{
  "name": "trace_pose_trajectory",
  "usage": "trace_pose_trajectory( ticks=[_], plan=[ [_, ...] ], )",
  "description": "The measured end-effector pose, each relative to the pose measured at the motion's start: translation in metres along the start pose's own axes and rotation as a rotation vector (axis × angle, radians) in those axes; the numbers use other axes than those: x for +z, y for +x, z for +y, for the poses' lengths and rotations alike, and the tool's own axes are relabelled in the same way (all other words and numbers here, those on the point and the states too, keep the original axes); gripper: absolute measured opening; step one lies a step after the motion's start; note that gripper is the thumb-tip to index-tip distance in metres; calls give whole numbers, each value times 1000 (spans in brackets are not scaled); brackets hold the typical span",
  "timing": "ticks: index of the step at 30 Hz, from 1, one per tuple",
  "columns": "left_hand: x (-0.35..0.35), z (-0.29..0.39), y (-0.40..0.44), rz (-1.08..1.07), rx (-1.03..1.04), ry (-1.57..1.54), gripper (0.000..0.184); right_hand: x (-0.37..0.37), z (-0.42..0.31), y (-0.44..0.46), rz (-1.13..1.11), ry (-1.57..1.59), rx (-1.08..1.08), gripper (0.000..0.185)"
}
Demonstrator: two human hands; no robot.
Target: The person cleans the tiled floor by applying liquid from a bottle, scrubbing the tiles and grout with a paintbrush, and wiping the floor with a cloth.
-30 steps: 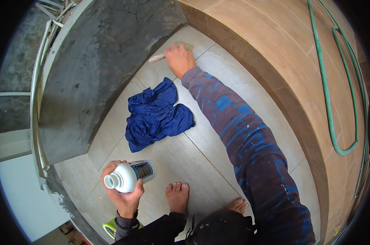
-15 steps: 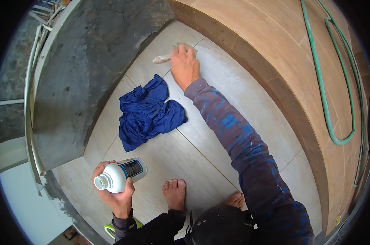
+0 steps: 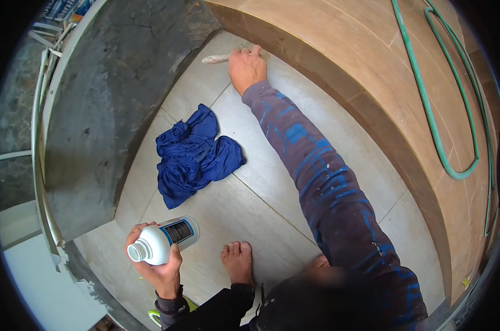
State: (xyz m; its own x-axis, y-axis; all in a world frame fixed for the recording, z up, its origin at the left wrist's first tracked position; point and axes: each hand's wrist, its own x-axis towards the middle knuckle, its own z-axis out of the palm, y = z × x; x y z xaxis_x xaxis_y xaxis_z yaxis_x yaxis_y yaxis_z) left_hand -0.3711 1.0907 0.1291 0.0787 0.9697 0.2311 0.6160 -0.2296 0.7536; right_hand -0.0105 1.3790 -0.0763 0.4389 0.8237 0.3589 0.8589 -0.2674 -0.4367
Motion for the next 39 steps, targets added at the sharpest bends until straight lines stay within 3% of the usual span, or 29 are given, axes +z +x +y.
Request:
trace_pose_trajectory(
  ticks=[2, 4, 6, 8, 10, 12, 13, 15, 18, 20, 22, 26, 28, 30, 31, 33, 36, 39],
  plan=[
    [6, 5, 5, -27, 52, 8, 81, -19, -18, -12, -26, -144, -8, 30],
    [17, 4, 10, -29, 56, -40, 82, -13, -20, -34, 147, -248, -429, 24],
    [20, 3, 7, -47, 50, -82, 76, -24, -5, -38, 182, -148, -319, 19],
    [21, 8, 4, -109, 54, -24, 77, -63, 16, -47, 57, -98, -83, 21],
    [33, 14, 7, -98, 58, -49, 77, -101, 57, -91, 81, -67, -27, 23],
    [37, 10, 12, -123, 117, -66, 76, -151, 104, -159, 184, -7, 20, 33],
    [37, 13, 13, -138, 119, -77, 75, -184, 124, -204, 134, 11, 115, 53],
    [37, 13, 14, -167, 129, -85, 76, -264, 161, -296, 21, -103, 305, 65],
    [36, 19, 14, -196, 177, -45, 76, -338, 227, -435, 143, -340, 600, 57],
    [34, 25, 12, -210, 178, -48, 74, -355, 227, -466, 211, -398, 761, 52],
    [40, 26, 12, -238, 206, -91, 72, -337, 206, -449, 319, -353, 681, 50],
    [49, 44, 15, -238, 294, -161, 67, -274, 106, -294, 313, -13, 296, 33],
    [58, 58, 21, -280, 319, -209, 72, -222, 78, -227, 211, 51, 169, 20],
    [64, 66, 21, -346, 336, -233, 71, -194, 58, -213, -9, -39, 68, 19],
    [65, 72, 23, -389, 337, -252, 69, -200, 60, -230, 16, -43, 89, 19],
    [45, 63, 16, -404, 422, -327, 67, -246, 70, -313, 366, -124, 136, 20],
    [44, 48, 27, -431, 464, -338, 67, -362, 120, -453, 382, -160, 429, 53],
    [51, 45, 31, -429, 440, -318, 68, -454, 185, -601, 469, -431, 688, 56]
  ],
)
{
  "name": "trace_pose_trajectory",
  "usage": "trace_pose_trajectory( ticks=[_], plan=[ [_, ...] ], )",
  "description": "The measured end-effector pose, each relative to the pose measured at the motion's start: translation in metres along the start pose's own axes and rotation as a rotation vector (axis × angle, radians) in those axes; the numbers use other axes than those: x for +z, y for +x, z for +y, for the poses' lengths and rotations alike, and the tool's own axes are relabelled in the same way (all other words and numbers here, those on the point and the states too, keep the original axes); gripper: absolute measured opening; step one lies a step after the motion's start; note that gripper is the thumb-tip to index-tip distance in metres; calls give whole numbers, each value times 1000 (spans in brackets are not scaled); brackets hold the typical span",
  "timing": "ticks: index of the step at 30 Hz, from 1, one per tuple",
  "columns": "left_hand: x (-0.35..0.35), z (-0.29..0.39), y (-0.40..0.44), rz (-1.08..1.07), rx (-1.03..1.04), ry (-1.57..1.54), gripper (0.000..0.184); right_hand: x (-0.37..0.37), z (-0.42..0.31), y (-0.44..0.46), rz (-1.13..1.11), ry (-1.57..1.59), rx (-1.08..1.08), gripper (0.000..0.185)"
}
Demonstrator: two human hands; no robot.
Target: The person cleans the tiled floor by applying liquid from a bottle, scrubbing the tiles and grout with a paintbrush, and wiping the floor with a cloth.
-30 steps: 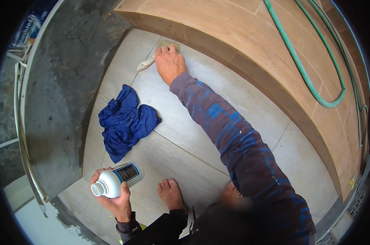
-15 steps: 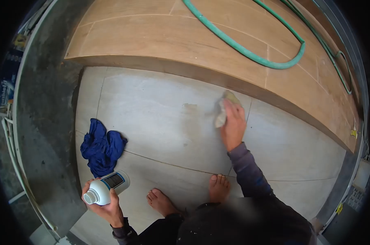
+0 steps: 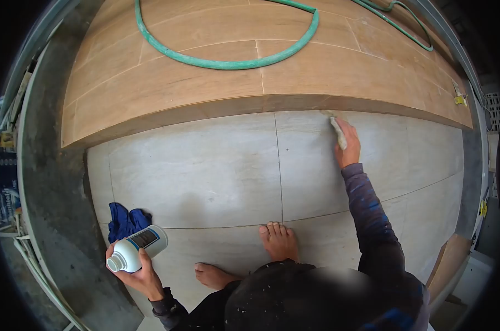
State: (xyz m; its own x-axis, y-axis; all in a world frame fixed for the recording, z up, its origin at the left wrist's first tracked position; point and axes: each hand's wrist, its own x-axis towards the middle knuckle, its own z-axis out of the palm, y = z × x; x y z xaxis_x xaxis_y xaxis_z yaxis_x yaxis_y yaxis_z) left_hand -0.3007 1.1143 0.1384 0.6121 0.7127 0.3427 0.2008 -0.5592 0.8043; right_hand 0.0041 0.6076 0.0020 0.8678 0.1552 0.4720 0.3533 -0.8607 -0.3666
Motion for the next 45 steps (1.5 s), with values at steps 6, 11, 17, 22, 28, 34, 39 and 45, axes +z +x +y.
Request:
trace_pose_trajectory(
  ticks=[6, 11, 17, 22, 28, 34, 39, 45],
  plan=[
    [-10, -2, -2, -63, -7, -151, 65, -21, -8, -26, 167, -304, 347, 43],
    [-28, -5, -1, -169, 201, -161, 63, 43, -323, -146, -218, 181, -225, 17],
    [-29, -23, 7, -231, 221, -250, 63, -37, -188, -261, -17, 56, -106, 49],
    [-37, -48, 19, -298, 237, -230, 66, -100, -123, -231, 268, -212, 476, 49],
    [-35, -29, 19, -344, 231, -301, 68, -19, -294, -259, -146, 80, -195, 30],
    [-34, -38, 18, -308, 255, -225, 68, -25, -194, -181, 165, -129, 352, 35],
    [-34, -40, 22, -297, 215, -235, 68, -7, -278, -240, -156, 43, -218, 36],
    [-36, -35, 19, -307, 208, -235, 66, -39, -222, -195, -28, -126, 174, 38]
  ],
)
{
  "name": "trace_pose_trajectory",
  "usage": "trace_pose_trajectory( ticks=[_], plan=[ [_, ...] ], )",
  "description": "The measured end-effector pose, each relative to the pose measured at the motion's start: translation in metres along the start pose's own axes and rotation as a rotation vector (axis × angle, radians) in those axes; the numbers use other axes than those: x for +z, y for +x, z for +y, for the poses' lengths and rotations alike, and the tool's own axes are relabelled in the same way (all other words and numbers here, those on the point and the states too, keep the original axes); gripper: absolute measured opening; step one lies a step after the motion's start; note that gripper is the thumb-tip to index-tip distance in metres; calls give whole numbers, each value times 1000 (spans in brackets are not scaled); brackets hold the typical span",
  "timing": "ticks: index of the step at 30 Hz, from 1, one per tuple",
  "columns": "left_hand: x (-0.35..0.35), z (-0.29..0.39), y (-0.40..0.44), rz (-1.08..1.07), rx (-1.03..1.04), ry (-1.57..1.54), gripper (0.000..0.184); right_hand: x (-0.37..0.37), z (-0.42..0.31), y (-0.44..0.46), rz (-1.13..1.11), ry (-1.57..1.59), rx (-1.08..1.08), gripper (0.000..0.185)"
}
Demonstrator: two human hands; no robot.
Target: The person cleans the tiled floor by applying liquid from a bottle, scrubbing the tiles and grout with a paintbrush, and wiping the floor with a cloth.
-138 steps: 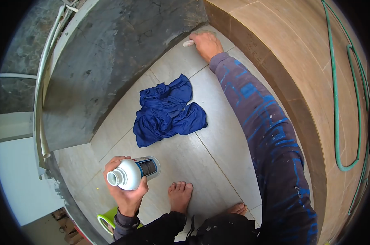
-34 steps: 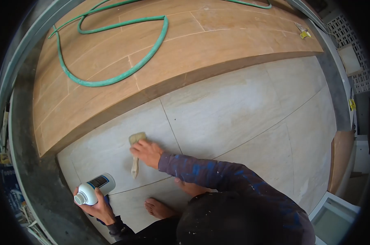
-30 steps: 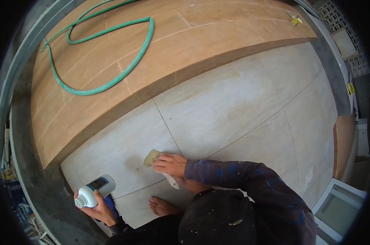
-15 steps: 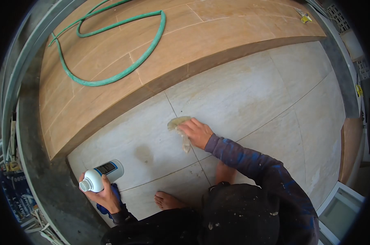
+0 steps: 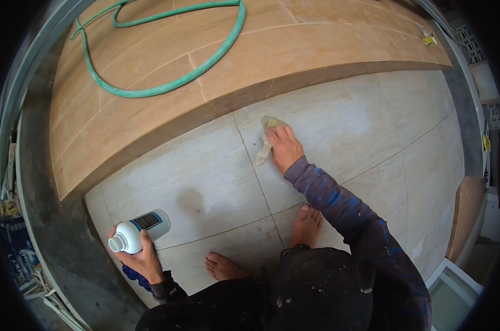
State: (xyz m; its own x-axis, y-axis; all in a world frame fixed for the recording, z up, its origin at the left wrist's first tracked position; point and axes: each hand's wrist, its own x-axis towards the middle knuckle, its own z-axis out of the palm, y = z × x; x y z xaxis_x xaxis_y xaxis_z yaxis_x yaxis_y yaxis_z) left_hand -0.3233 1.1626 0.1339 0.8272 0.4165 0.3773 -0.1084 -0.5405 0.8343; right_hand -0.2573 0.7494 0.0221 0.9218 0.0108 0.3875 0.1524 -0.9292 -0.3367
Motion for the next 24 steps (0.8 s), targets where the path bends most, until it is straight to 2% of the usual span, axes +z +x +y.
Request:
trace_pose_trajectory(
  ticks=[3, 4, 6, 7, 8, 10, 11, 13, 15, 16, 19, 22, 24],
  plan=[
    [-2, -9, 3, -37, 0, -32, 66, -11, -61, -51, -139, 61, -371, 35],
    [-6, -8, 2, -41, -8, -26, 66, -13, -59, -50, -148, 65, -369, 35],
    [-1, -11, 4, -29, -1, -50, 66, -16, -36, -20, -68, 48, -150, 32],
    [-4, -9, 2, -29, -15, -32, 66, -41, -44, 2, -118, 126, 144, 31],
    [-4, -7, 3, -41, 6, -5, 66, -49, -31, 15, -131, 249, 324, 32],
    [-6, -8, 4, -53, 28, 12, 67, -79, -15, 30, -245, 688, 453, 27],
    [-6, -13, 3, -53, 8, 4, 67, -77, -11, 24, -247, 680, 445, 27],
    [-8, -24, 2, -45, -25, -15, 68, -57, -9, -12, -652, 1035, 519, 30],
    [-7, -35, 5, -53, -33, -25, 69, -32, -33, -48, -489, 862, 468, 35],
    [-7, -34, 5, -51, -41, -27, 69, -30, -42, -50, -496, 856, 468, 35],
    [-7, -27, 3, -60, -67, -55, 68, -30, -72, -58, -387, 912, 712, 32],
    [-6, -30, 5, -72, -51, -78, 67, -15, -76, -59, -342, 931, 670, 31],
    [-7, -29, 4, -73, -57, -81, 67, -15, -88, -68, -280, 937, 717, 31]
  ],
)
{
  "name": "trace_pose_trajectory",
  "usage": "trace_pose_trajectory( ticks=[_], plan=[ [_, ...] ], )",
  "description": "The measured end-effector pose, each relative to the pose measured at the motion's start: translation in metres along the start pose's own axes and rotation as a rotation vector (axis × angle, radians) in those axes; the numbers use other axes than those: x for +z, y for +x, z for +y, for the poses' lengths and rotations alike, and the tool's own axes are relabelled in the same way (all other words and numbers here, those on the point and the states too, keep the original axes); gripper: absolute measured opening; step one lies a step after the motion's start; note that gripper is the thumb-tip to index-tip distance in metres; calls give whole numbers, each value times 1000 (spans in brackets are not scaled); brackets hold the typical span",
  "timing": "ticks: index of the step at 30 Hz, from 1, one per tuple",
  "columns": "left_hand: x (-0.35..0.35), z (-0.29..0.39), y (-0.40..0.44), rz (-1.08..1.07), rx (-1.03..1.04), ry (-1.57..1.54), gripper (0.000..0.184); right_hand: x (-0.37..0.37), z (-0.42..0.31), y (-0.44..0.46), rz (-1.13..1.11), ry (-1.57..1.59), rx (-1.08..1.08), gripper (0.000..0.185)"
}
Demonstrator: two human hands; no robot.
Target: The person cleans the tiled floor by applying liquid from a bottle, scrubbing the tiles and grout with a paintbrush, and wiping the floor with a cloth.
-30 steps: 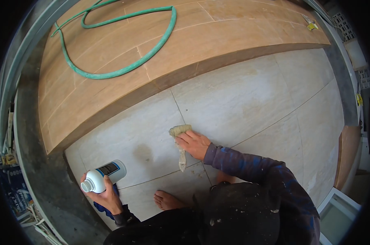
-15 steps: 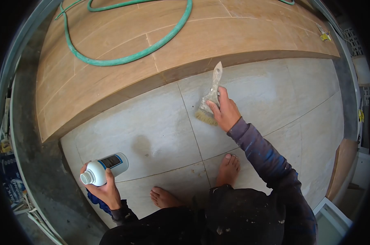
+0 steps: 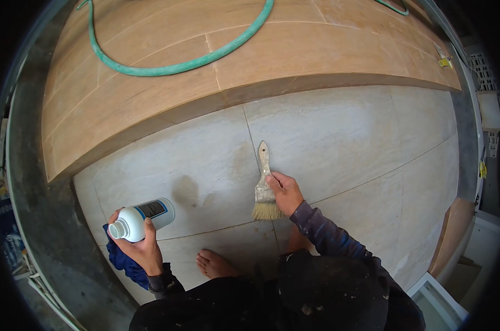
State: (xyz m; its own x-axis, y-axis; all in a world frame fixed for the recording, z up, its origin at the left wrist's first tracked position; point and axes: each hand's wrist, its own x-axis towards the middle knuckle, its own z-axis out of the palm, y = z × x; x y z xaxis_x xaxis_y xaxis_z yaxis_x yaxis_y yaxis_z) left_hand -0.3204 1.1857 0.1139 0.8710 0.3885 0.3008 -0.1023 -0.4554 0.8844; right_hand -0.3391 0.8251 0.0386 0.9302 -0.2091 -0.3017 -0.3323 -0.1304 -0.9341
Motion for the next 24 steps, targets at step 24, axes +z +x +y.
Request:
trace_pose_trajectory(
  ticks=[24],
  plan=[
    [2, -5, 1, 48, 49, 75, 67, -7, 23, 11, 24, -16, 23, 35]
  ],
)
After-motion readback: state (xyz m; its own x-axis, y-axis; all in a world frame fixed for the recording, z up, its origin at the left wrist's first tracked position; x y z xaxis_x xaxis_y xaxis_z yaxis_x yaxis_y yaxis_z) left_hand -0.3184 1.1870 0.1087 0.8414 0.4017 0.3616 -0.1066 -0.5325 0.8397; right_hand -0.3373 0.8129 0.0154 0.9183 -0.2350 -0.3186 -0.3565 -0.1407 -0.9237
